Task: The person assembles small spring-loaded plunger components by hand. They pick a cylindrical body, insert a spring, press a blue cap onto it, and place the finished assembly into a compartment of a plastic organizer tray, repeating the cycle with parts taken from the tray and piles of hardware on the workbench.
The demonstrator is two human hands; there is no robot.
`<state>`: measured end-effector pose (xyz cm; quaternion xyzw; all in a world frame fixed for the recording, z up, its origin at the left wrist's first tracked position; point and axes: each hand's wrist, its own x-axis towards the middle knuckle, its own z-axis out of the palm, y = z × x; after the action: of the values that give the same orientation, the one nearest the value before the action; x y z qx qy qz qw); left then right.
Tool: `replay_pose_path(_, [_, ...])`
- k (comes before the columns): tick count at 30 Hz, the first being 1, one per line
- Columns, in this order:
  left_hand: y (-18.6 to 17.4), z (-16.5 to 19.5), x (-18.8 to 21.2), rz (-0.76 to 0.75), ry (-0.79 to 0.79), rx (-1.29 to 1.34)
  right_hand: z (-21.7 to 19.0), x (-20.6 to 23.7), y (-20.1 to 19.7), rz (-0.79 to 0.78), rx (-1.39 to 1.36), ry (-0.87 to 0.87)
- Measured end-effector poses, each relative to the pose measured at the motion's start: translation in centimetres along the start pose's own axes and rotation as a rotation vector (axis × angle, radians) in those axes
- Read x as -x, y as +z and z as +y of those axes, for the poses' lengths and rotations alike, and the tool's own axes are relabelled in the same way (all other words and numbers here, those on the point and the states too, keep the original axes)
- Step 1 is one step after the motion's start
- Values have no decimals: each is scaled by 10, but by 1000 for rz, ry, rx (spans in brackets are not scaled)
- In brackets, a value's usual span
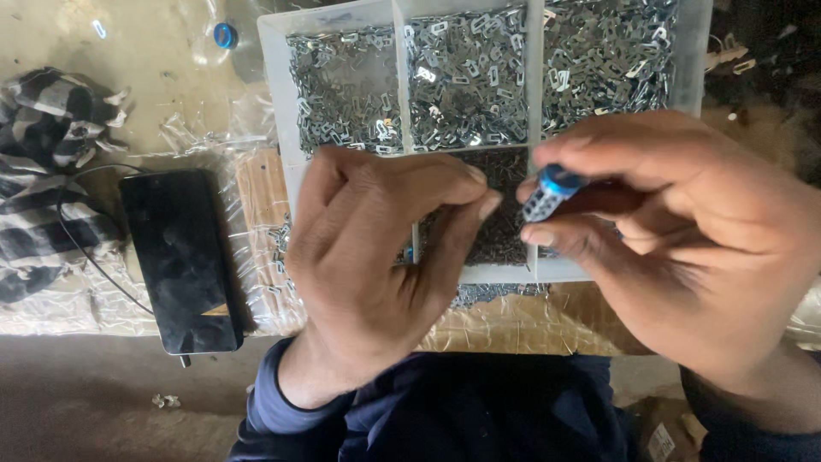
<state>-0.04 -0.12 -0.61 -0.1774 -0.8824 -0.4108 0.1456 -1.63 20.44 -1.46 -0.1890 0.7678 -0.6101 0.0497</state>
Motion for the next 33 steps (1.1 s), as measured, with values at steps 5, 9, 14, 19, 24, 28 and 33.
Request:
replay_pose_path(5, [5,4,5,-208,-63,-165,-11,1,0,13,-16,122])
replay_pose_path(9, [4,6,7,-184,-42,-43,-12,0,-1,-11,69,78])
replay_pose_path(14, [8,11,12,6,-331,441,-7,2,-1,-15,-6,89])
replay_pose_path(19, [16,9,27,46,-374,753,2,9,-3,-70,-12,25])
replay_pose_path(24, [18,4,34,71,-285,558,6,13,-7,-71,-4,6])
replay_pose_path(28, [19,2,31,50,-142,394,4,12,-8,-74,68,36])
replay_pose_path(33, [13,2,20,44,-88,301,1,5,-6,-83,135,-64])
